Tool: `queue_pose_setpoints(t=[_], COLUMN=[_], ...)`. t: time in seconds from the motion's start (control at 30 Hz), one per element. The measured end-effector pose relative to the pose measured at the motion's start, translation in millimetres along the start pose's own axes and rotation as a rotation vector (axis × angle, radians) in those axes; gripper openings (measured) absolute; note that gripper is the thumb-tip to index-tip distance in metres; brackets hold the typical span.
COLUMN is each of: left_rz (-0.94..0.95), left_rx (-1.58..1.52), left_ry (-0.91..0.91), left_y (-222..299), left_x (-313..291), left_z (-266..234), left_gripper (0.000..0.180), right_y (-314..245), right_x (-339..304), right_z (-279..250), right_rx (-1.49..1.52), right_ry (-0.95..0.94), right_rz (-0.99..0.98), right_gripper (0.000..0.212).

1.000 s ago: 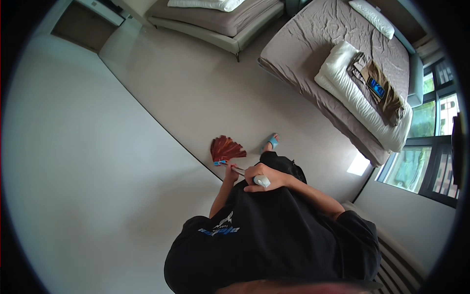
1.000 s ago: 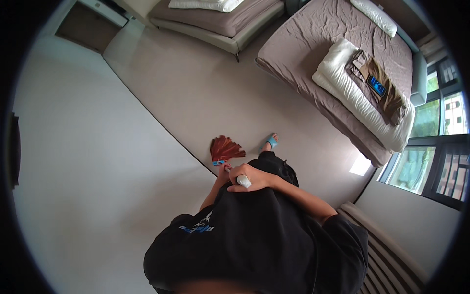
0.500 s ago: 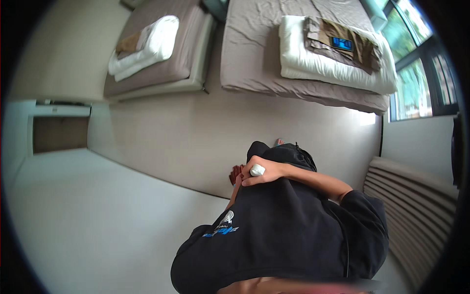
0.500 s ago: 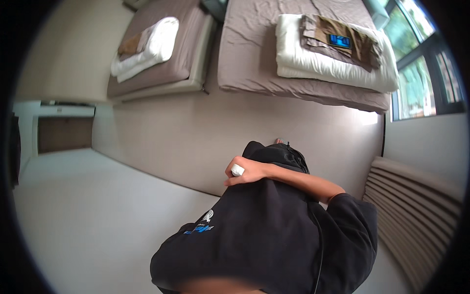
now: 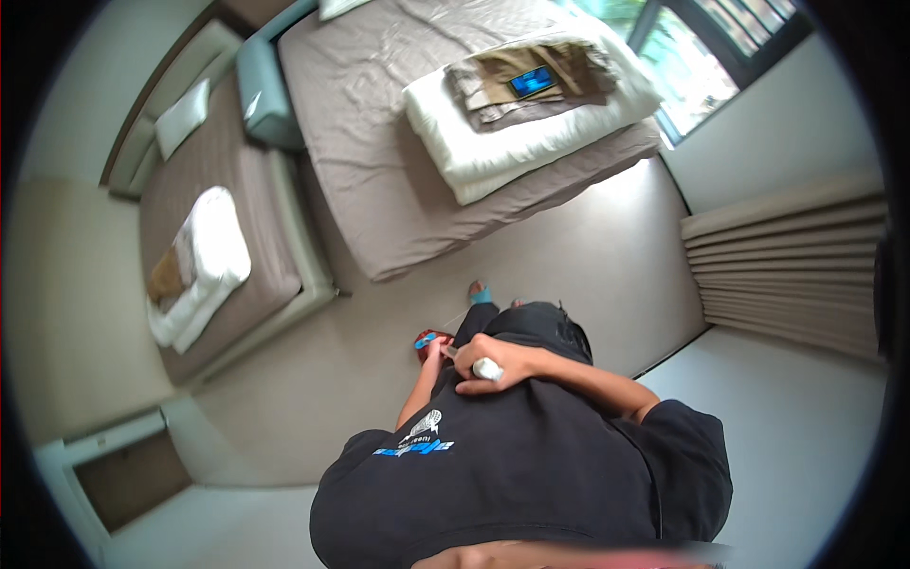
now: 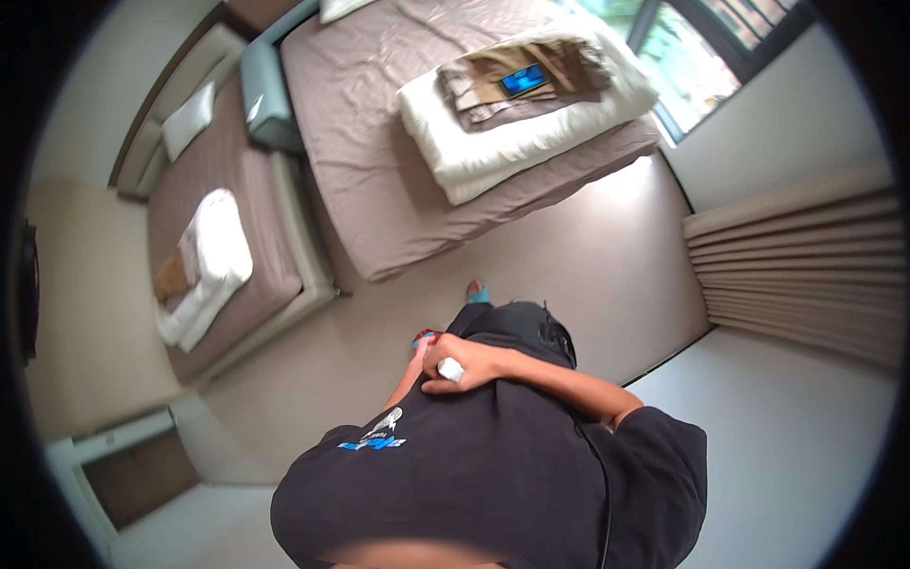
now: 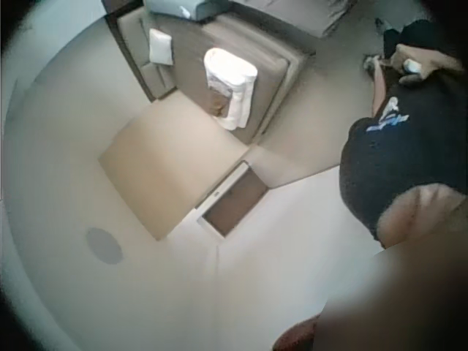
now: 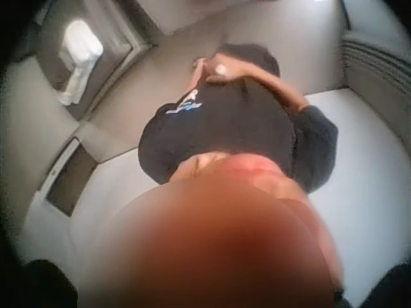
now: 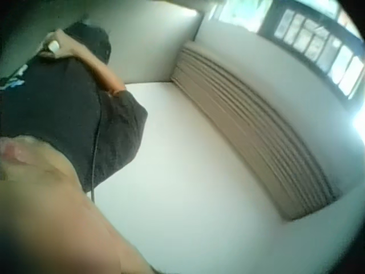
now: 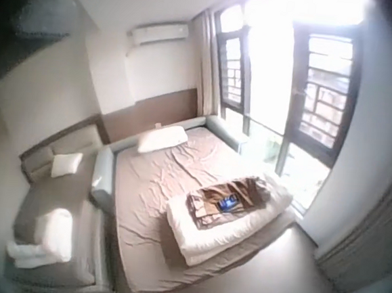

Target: The recorder mops the floor in a room with two beds.

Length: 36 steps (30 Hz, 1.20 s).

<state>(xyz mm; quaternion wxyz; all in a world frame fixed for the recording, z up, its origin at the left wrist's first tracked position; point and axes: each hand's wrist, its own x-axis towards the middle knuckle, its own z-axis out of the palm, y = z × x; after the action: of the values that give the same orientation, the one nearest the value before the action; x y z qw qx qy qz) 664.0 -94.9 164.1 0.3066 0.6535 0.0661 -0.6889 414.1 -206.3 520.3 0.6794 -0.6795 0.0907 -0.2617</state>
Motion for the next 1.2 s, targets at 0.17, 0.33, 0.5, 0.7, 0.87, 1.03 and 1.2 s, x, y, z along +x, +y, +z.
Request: queue_pose_setpoints(t=[0.17,0.33,0.5,0.7,0.87,1.03,1.2], left_rz=[-0.284,-0.404,-0.359,0.708,0.903,0.932,0.811], left_rx=[0.486,0.386,0.391,0.881,0.96,1.089,1.217], left_ry=[-0.137,0.045,-0.047,-0.854,-1.024,-1.121,-1.089], left_y=[50.4,26.6,18.5,35.0,8.7,-11.5,-40.4], left_x=[98.6,159.1,167.2,55.1,65.8,44.2,43.8], left_z=[25.1,-4.6,57.2,71.1,154.7,114.2,130.8], left_gripper=[0.017,0.014,0.011,0.021,0.02,0.019,0.018], right_y=[-6.3,-152.9,-300.5,-309.4,-401.2,-444.3,-467.4], right_x=[-24.8,-68.9,-141.3,-273.6,-370.1,-452.7,-506.7], right_z=[-4.0,-79.4,-101.2,-58.3,-62.8,-39.0,-9.8], right_rx=[-0.048,-0.647,-0.918,-1.049,-1.498,-1.834,-1.992], right_ry=[0.202,0.578,0.936,1.105,1.177,1.293,1.362], right_rz=[0.2,0.328,-0.079,0.01,-0.067,0.006,0.205], right_gripper=[0.019,0.04,0.052,0.048,0.044,0.04,0.037])
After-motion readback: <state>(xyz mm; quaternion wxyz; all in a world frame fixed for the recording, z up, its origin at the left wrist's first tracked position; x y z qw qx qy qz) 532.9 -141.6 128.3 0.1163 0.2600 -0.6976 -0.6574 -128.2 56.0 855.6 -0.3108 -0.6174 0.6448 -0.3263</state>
